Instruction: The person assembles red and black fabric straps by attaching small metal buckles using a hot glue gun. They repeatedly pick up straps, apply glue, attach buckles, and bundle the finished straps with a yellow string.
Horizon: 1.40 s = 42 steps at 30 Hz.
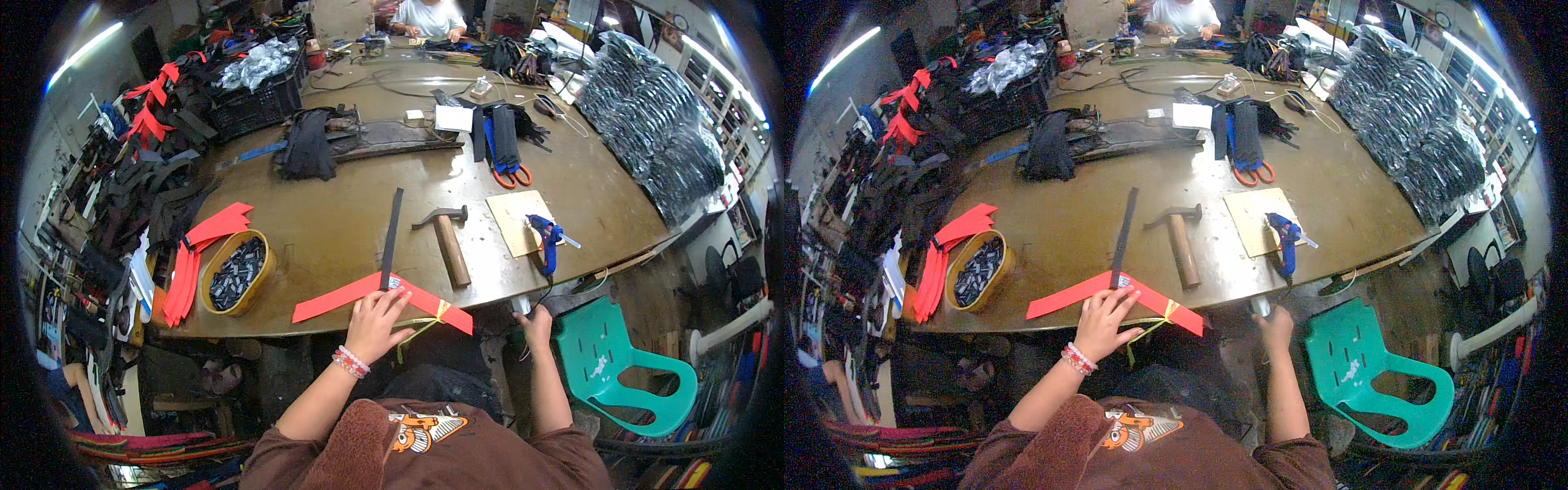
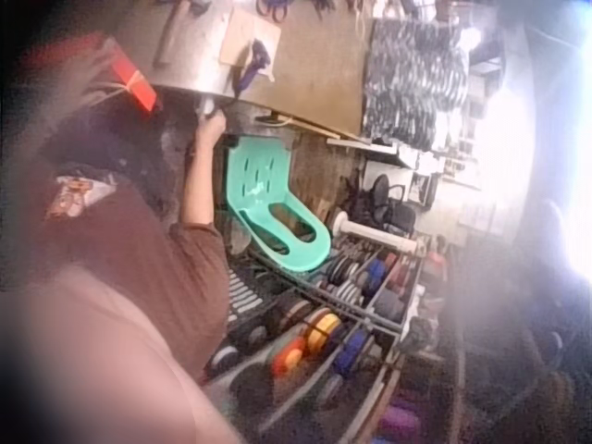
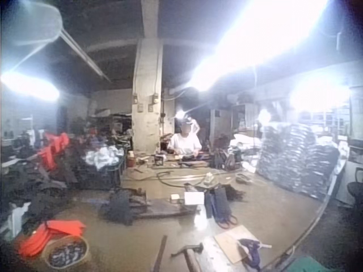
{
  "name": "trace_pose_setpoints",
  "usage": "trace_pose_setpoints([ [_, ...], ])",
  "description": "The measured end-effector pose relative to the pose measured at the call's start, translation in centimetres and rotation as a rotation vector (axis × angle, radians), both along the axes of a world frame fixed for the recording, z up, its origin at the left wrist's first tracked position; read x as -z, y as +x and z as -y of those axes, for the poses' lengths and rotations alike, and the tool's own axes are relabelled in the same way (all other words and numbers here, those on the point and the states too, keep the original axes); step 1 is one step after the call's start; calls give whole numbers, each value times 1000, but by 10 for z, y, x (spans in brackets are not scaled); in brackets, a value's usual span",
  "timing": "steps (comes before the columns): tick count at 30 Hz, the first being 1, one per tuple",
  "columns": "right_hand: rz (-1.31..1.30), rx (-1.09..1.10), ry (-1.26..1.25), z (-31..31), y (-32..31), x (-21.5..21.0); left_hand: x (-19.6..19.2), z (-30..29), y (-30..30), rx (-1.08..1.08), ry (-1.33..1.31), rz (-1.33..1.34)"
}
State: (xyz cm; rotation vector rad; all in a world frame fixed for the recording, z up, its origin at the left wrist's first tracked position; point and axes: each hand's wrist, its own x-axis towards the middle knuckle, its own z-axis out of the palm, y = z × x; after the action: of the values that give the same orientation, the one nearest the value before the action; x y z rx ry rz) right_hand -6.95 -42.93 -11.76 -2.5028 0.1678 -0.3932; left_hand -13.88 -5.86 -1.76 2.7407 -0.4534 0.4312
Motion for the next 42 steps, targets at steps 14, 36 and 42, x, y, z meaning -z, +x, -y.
trace_pose_setpoints([
  [14, 198, 117, -416, -47, -13, 11, 0, 1, 0, -21, 42, 41],
  [36, -356, -29, -359, -65, -34, -75, -4, -6, 0, 21, -96, -27],
  [42, 155, -320, -272, -93, -39, -158, -21, -42, 15, 201, -895, -369],
])
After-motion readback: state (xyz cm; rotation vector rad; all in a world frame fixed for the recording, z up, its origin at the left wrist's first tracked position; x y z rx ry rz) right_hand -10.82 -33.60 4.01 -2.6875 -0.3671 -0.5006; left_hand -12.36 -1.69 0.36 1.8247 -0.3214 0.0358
